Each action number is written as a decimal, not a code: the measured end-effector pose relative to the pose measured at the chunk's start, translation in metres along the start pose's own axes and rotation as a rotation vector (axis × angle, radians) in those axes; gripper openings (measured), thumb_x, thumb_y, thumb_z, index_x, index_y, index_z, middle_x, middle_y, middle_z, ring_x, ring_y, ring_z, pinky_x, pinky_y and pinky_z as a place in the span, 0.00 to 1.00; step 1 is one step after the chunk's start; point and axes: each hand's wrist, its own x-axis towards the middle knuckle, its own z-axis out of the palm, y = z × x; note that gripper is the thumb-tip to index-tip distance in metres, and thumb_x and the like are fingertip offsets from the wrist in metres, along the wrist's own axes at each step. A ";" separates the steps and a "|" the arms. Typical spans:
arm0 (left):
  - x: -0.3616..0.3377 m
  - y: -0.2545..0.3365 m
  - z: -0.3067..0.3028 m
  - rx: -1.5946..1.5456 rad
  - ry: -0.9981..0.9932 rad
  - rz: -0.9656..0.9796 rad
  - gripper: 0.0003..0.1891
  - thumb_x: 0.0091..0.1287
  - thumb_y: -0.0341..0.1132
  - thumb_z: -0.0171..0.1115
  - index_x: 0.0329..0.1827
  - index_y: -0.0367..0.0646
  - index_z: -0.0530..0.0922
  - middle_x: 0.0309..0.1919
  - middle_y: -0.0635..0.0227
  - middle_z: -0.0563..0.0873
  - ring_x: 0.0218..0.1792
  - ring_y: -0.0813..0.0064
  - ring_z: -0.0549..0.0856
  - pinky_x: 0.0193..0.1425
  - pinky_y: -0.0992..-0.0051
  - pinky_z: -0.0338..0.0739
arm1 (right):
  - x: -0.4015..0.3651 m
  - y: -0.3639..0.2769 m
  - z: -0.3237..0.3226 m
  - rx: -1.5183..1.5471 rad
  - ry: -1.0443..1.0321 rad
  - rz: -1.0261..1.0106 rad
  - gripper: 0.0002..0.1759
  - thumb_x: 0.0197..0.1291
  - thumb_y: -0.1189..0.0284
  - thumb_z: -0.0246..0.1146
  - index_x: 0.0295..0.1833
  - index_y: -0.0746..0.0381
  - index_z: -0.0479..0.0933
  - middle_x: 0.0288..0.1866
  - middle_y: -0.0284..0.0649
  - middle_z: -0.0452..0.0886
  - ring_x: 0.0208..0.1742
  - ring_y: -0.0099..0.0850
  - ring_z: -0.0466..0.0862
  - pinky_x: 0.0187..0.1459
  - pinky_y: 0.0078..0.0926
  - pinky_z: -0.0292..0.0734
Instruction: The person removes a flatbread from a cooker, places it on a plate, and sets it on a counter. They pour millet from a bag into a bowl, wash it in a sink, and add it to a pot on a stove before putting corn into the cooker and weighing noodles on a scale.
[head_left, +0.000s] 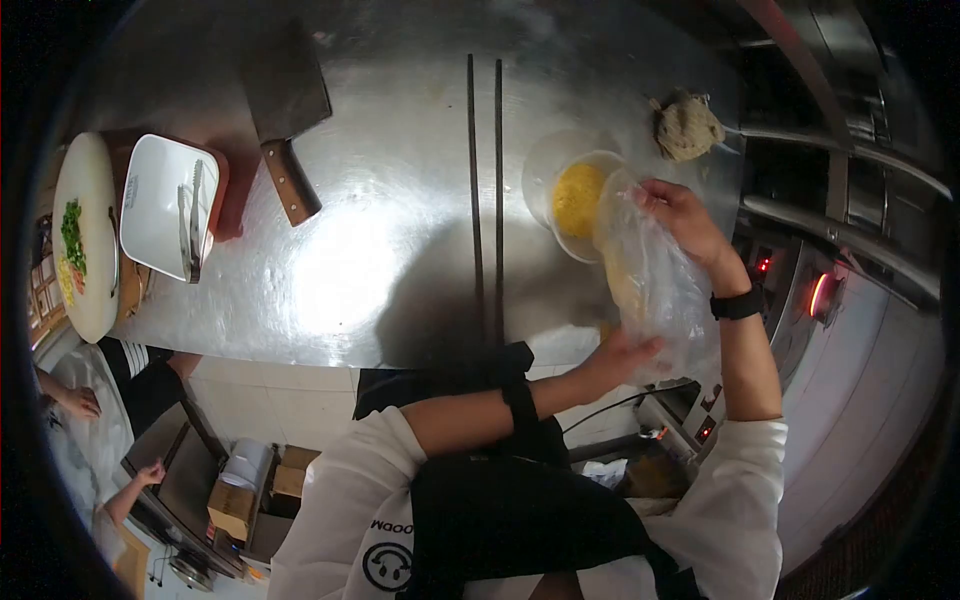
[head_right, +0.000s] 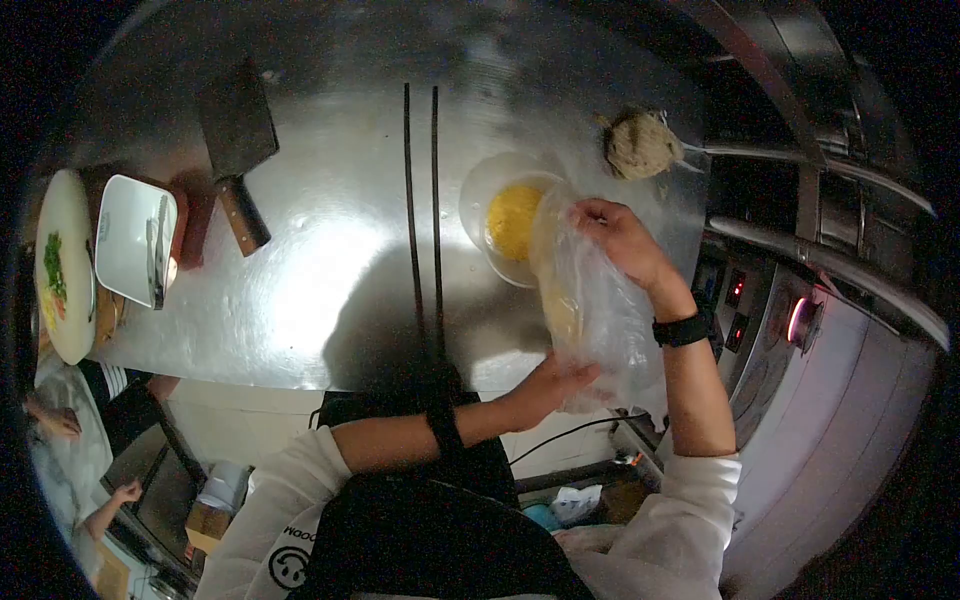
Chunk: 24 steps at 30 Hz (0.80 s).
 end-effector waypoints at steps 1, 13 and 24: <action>-0.002 0.001 0.007 -0.089 0.052 -0.033 0.22 0.67 0.42 0.51 0.60 0.42 0.59 0.54 0.63 0.73 0.51 0.66 0.77 0.51 0.66 0.74 | 0.000 -0.001 -0.001 -0.001 -0.002 0.000 0.17 0.61 0.63 0.54 0.45 0.67 0.74 0.38 0.34 0.77 0.40 0.21 0.72 0.45 0.19 0.67; -0.005 0.027 0.047 -0.290 0.123 -0.156 0.31 0.63 0.47 0.55 0.64 0.53 0.50 0.56 0.67 0.68 0.53 0.65 0.75 0.48 0.60 0.78 | -0.007 0.005 -0.018 -0.046 -0.077 0.124 0.24 0.53 0.66 0.62 0.52 0.68 0.70 0.44 0.36 0.76 0.44 0.24 0.73 0.47 0.20 0.67; -0.007 0.024 0.052 -0.325 0.107 -0.196 0.32 0.63 0.49 0.55 0.64 0.51 0.50 0.58 0.65 0.66 0.57 0.66 0.71 0.51 0.58 0.76 | -0.014 0.020 -0.024 -0.014 0.011 0.095 0.27 0.54 0.68 0.62 0.57 0.72 0.65 0.48 0.41 0.76 0.46 0.25 0.74 0.48 0.21 0.68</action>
